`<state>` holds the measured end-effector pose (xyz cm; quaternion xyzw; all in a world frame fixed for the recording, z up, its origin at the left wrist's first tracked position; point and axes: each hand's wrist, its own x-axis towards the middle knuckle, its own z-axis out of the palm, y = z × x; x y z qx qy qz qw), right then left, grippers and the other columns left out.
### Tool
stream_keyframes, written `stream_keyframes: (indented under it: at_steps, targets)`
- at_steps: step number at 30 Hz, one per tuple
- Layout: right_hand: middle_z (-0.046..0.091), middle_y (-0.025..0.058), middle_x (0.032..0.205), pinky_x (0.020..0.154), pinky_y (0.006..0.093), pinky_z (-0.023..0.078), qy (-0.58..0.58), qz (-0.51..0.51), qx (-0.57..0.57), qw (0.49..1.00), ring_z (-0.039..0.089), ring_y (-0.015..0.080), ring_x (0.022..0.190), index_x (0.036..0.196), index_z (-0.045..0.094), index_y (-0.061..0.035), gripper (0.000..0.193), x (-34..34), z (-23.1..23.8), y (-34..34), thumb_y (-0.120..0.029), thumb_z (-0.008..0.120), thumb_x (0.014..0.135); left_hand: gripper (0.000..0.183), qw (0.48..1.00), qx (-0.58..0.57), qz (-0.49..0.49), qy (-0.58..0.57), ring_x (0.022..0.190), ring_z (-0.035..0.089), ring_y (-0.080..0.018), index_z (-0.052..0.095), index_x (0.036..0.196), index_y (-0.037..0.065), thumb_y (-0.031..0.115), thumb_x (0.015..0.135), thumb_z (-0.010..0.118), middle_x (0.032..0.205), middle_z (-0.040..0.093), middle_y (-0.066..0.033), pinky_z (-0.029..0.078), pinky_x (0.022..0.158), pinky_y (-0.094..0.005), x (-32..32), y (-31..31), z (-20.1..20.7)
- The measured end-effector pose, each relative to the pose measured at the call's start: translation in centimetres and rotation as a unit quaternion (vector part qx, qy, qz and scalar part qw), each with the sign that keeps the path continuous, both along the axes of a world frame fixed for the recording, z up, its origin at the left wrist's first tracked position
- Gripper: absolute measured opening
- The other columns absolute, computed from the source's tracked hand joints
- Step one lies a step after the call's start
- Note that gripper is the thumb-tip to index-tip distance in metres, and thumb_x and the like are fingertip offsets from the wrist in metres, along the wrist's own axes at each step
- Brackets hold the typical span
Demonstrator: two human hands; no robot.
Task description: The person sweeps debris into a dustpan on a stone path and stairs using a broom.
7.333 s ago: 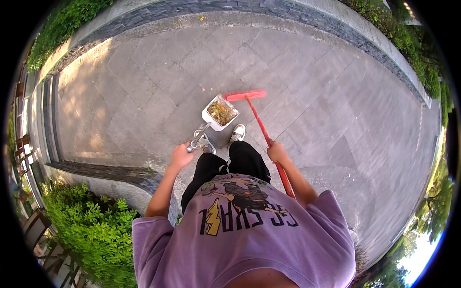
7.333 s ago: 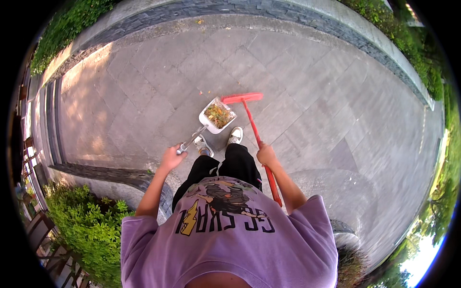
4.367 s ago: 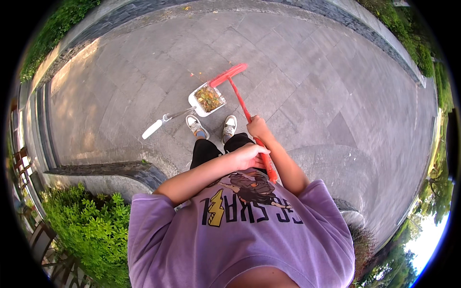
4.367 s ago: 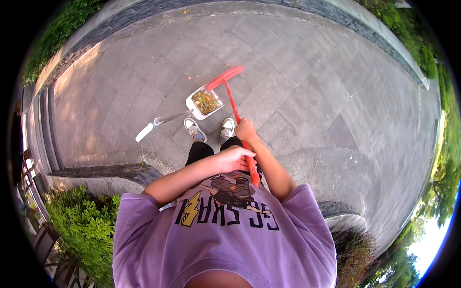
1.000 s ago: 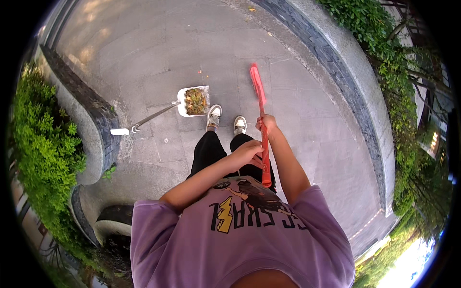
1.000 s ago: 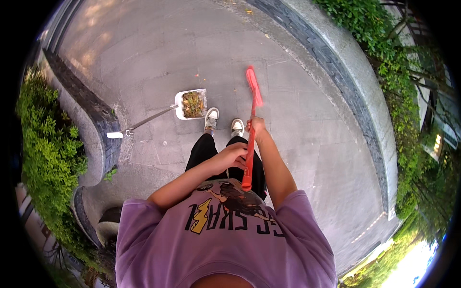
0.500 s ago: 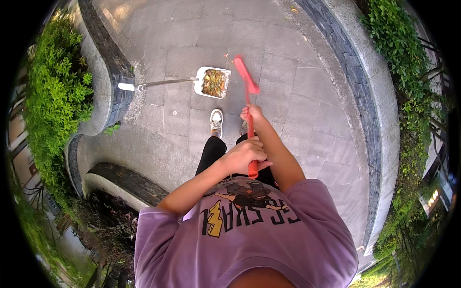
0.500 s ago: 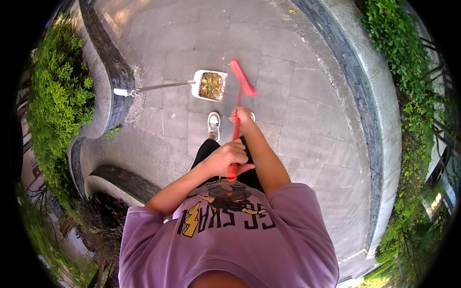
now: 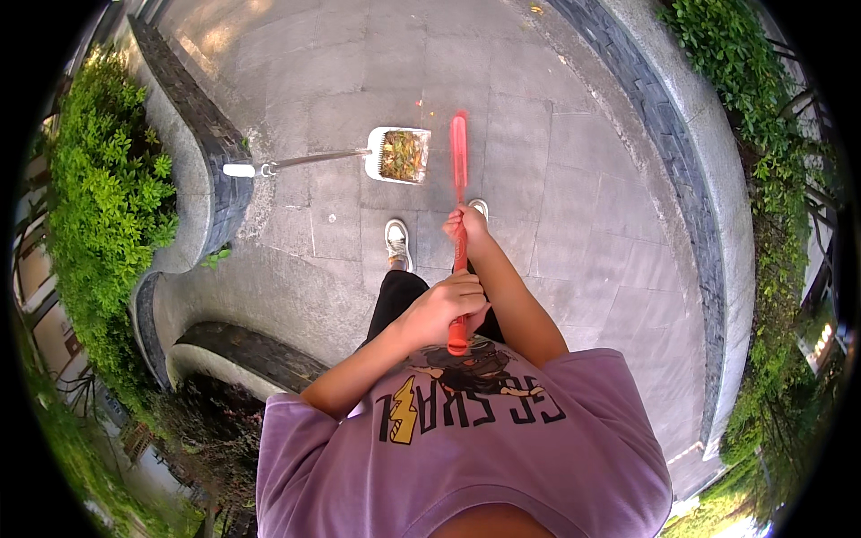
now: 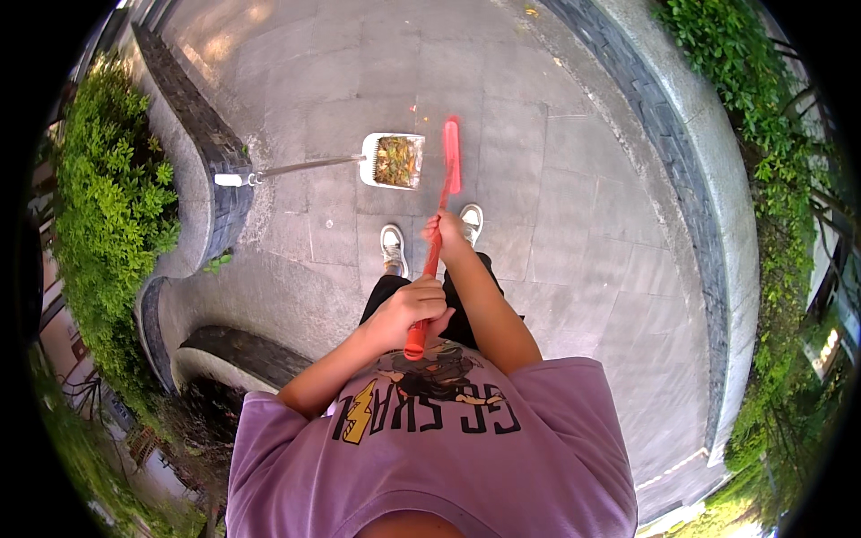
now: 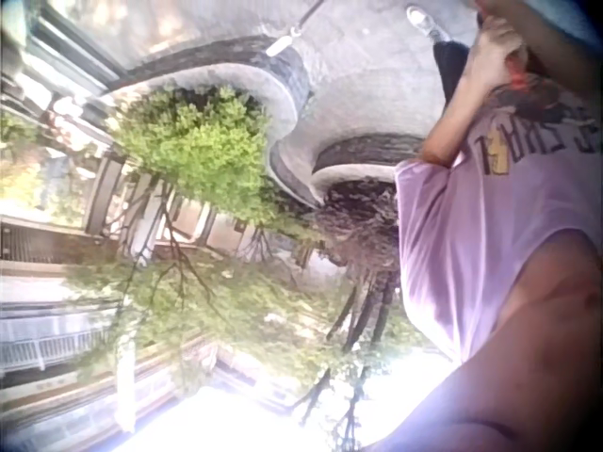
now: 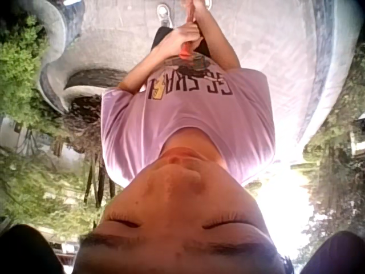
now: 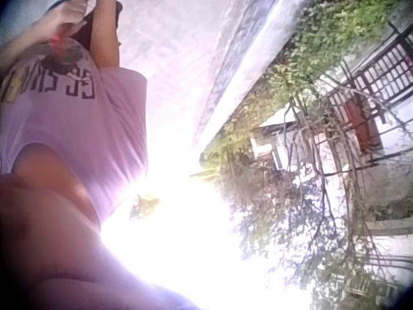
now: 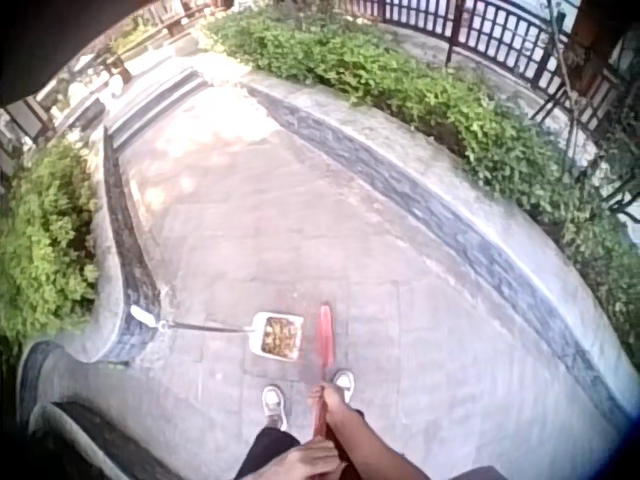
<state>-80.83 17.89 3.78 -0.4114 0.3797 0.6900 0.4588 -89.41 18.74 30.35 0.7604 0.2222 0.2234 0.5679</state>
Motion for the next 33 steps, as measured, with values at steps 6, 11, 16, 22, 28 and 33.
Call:
stream_keyframes:
  at_steps: [6,11,16,22,28,33]
  targets:
    - [0.041,0.0014,0.061,0.043,0.0261,0.033,-0.027,-0.062,0.02,0.998,0.036,0.0109,0.047,0.074,0.04,-0.0079,0.023,-5.2,-3.7,0.4,-0.015,0.046,0.095,0.025,0.995,-0.035,-0.096,-0.005,0.058,0.046,-0.0284,0.039,0.057,0.003,-0.005,0.055,0.062,0.057,0.04,-0.0088,0.037,0.06,-0.0361,-5.9,2.7,-3.1]
    - [0.038,-0.0015,0.059,0.041,0.0217,0.029,0.094,-0.138,0.023,0.986,0.034,0.0075,0.045,0.075,0.039,-0.0076,0.024,-11.3,-1.5,4.0,-0.014,0.045,0.097,0.026,0.986,0.01,-0.162,-0.035,0.059,0.048,-0.027,0.039,0.058,0.005,0.003,0.055,0.065,0.058,0.043,-0.0082,0.039,0.062,-0.036,-11.5,4.9,-3.2]
    - [0.04,-0.0025,0.06,0.039,0.0207,0.029,0.047,-0.084,0.023,0.995,0.035,0.0058,0.044,0.084,0.041,-0.0064,0.017,-13.9,2.7,5.8,-0.016,0.046,0.098,0.026,0.981,0.024,-0.162,-0.108,0.061,0.047,-0.0249,0.039,0.059,0.006,0.004,0.057,0.065,0.058,0.042,-0.007,0.039,0.063,-0.0353,-16.4,5.9,-0.9]
    - [0.042,-0.0011,0.062,0.038,0.0202,0.033,-0.09,-0.021,-0.015,0.996,0.038,0.0059,0.045,0.088,0.041,-0.007,0.007,-14.1,3.4,6.4,-0.008,0.043,0.095,0.025,0.982,-0.025,-0.142,-0.126,0.062,0.045,-0.0254,0.038,0.06,0.004,-0.001,0.06,0.063,0.059,0.041,-0.0071,0.039,0.066,-0.035,-19.7,7.9,-1.5]
    - [0.043,-0.0014,0.062,0.039,0.0204,0.033,-0.083,-0.048,-0.003,0.995,0.037,0.0062,0.045,0.085,0.042,-0.0065,0.012,-14.5,-2.5,6.8,-0.011,0.043,0.096,0.023,0.983,-0.048,-0.156,-0.084,0.062,0.045,-0.027,0.039,0.06,0.004,-0.002,0.06,0.062,0.058,0.043,-0.0075,0.039,0.068,-0.0363,-20.3,8.9,-6.2]
    - [0.041,-0.0025,0.062,0.039,0.0202,0.031,-0.025,-0.01,0.035,0.999,0.036,0.006,0.045,0.084,0.043,-0.0074,0.014,-18.5,-1.2,7.6,-0.013,0.044,0.097,0.022,0.988,0.005,-0.143,-0.052,0.065,0.048,-0.0238,0.042,0.059,0.007,0.005,0.061,0.065,0.061,0.046,-0.0056,0.037,0.065,-0.0342,-21.1,7.1,-4.9]
